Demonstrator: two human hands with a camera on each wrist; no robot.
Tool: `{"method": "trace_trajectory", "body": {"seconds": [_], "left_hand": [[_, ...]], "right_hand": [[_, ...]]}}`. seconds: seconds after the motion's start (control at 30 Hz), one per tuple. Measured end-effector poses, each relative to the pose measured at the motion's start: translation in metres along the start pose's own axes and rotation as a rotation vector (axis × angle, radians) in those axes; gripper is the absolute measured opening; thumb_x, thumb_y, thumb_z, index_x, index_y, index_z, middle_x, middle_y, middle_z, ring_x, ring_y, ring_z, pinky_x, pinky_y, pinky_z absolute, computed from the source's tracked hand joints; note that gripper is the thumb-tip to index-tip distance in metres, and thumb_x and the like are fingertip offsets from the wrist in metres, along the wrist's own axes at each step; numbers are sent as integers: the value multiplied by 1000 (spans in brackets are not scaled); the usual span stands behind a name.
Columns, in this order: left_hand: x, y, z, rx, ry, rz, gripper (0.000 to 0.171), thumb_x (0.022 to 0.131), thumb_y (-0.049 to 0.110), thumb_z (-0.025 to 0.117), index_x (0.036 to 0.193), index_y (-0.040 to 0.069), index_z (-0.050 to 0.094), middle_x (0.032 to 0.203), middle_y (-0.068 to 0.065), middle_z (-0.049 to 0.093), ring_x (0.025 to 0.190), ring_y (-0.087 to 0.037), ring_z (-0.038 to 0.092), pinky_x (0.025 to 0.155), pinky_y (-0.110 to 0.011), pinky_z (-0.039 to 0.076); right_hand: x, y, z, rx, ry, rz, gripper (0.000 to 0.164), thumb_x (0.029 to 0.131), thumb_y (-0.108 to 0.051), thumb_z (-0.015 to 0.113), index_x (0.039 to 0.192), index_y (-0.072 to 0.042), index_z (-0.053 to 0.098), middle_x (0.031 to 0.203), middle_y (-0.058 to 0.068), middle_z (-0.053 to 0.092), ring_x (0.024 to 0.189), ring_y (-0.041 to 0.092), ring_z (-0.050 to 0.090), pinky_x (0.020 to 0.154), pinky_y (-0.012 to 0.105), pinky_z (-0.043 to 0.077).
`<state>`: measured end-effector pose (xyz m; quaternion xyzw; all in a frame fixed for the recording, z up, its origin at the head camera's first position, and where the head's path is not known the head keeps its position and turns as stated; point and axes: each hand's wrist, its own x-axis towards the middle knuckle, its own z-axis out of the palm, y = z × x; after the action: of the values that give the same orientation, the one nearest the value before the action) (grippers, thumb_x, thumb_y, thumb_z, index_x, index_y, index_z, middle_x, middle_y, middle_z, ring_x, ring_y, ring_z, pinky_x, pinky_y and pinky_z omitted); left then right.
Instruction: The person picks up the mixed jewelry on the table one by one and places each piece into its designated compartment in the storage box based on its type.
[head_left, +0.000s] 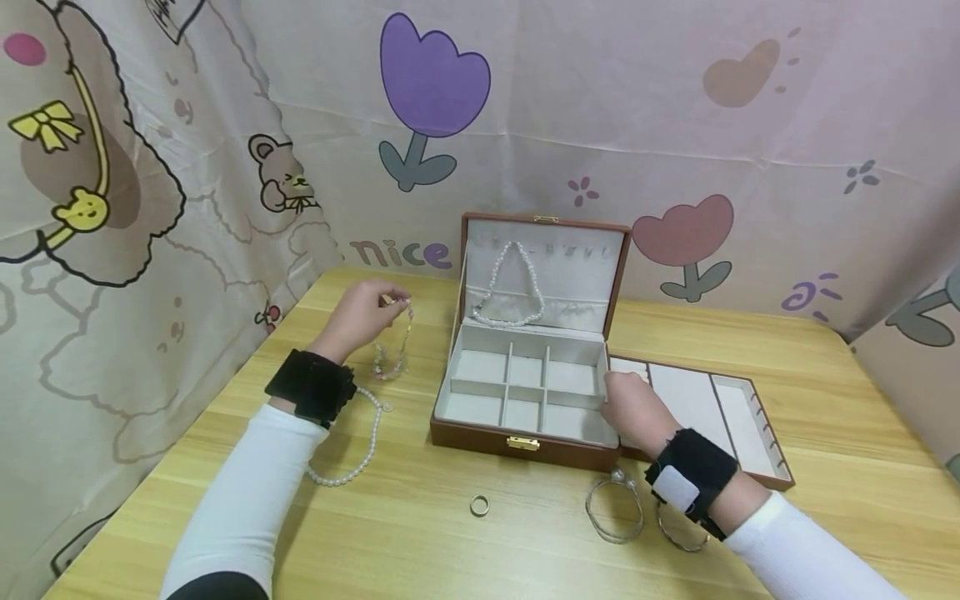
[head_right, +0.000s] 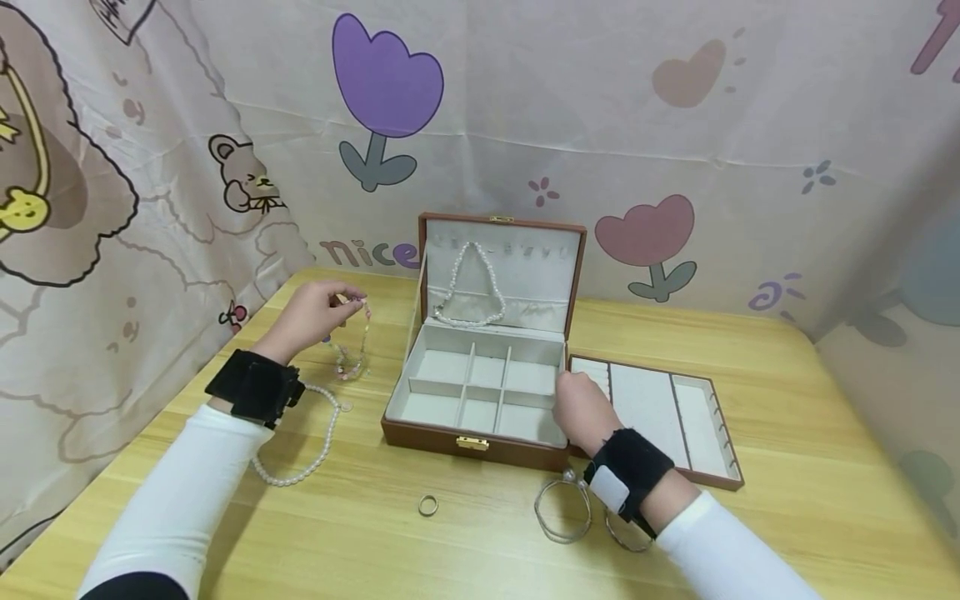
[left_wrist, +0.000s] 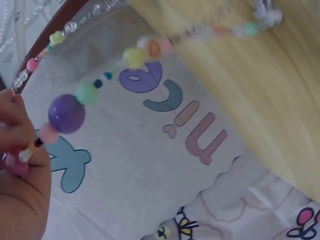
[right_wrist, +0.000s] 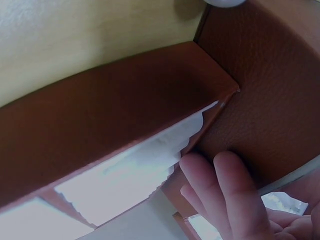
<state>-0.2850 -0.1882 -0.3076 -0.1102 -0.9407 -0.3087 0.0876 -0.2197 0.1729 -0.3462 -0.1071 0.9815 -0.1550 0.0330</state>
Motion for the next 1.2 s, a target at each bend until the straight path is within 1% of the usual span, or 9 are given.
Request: {"method": "trace_trajectory", "body": {"seconds": [0.17, 0.27, 0.43, 0.57, 0.77, 0.87, 1.0, 1.1, 1.2], "left_hand": [[1, 10, -6, 42, 32, 39, 23, 91, 18, 55, 107, 6, 65, 107, -14, 65, 84, -24, 57, 67, -32, 49], [1, 17, -8, 52, 43, 65, 22, 91, 17, 56, 106, 6, 66, 107, -13, 65, 86, -24, 57, 69, -33, 48], [1, 31, -13, 63, 72, 122, 21, 89, 16, 57, 105, 5, 67, 102, -12, 65, 80, -23, 56, 67, -30, 46], [1, 44, -17, 84, 90, 152, 20, 88, 16, 59, 104, 7, 67, 99, -9, 66, 78, -21, 53, 65, -29, 44], [5, 62, -22, 93, 86, 200, 19, 88, 16, 59, 103, 8, 68, 98, -8, 65, 80, -21, 53, 68, -31, 45], [8, 72, -24, 86, 81, 226, 20, 88, 16, 60, 104, 8, 68, 103, -9, 66, 84, -21, 56, 74, -34, 49], [11, 85, -24, 78, 54, 257, 21, 88, 17, 60, 105, 8, 67, 107, -8, 65, 94, -21, 59, 84, -36, 51], [13, 94, -23, 79, 33, 270, 21, 88, 16, 60, 106, 8, 66, 106, -7, 65, 96, -21, 60, 85, -35, 51], [14, 101, -21, 82, 19, 280, 21, 88, 15, 59, 106, 8, 66, 105, -7, 65, 95, -20, 60, 84, -33, 52]], "right_hand": [[0, 0, 0, 5, 5, 1, 22, 80, 4, 57, 99, 14, 59, 81, 21, 66, 57, 15, 50, 46, 21, 39], [-1, 0, 0, 10, 3, -1, 22, 80, 4, 57, 99, 15, 58, 81, 21, 66, 56, 15, 50, 46, 22, 39], [-1, 0, 0, 11, 0, 1, 23, 80, 5, 57, 100, 15, 58, 83, 23, 66, 57, 15, 51, 46, 22, 40], [0, 0, 1, 6, 2, 4, 22, 80, 4, 57, 100, 15, 58, 83, 22, 66, 57, 15, 51, 47, 22, 40], [0, 0, 1, 14, -1, 8, 23, 80, 5, 57, 101, 15, 58, 84, 22, 66, 58, 15, 51, 48, 22, 40], [-1, 0, 0, 15, 2, 7, 24, 79, 5, 58, 101, 15, 58, 85, 23, 66, 58, 15, 51, 48, 22, 40], [-1, 0, 0, 12, 7, 8, 24, 80, 5, 58, 101, 14, 58, 86, 23, 66, 58, 15, 50, 48, 22, 40], [-1, 0, 0, 15, 7, 11, 24, 80, 5, 57, 102, 14, 58, 86, 23, 66, 58, 15, 51, 48, 22, 40], [-1, 0, 0, 13, 7, 11, 24, 80, 5, 57, 102, 13, 59, 86, 22, 67, 58, 15, 51, 48, 23, 41]]}}
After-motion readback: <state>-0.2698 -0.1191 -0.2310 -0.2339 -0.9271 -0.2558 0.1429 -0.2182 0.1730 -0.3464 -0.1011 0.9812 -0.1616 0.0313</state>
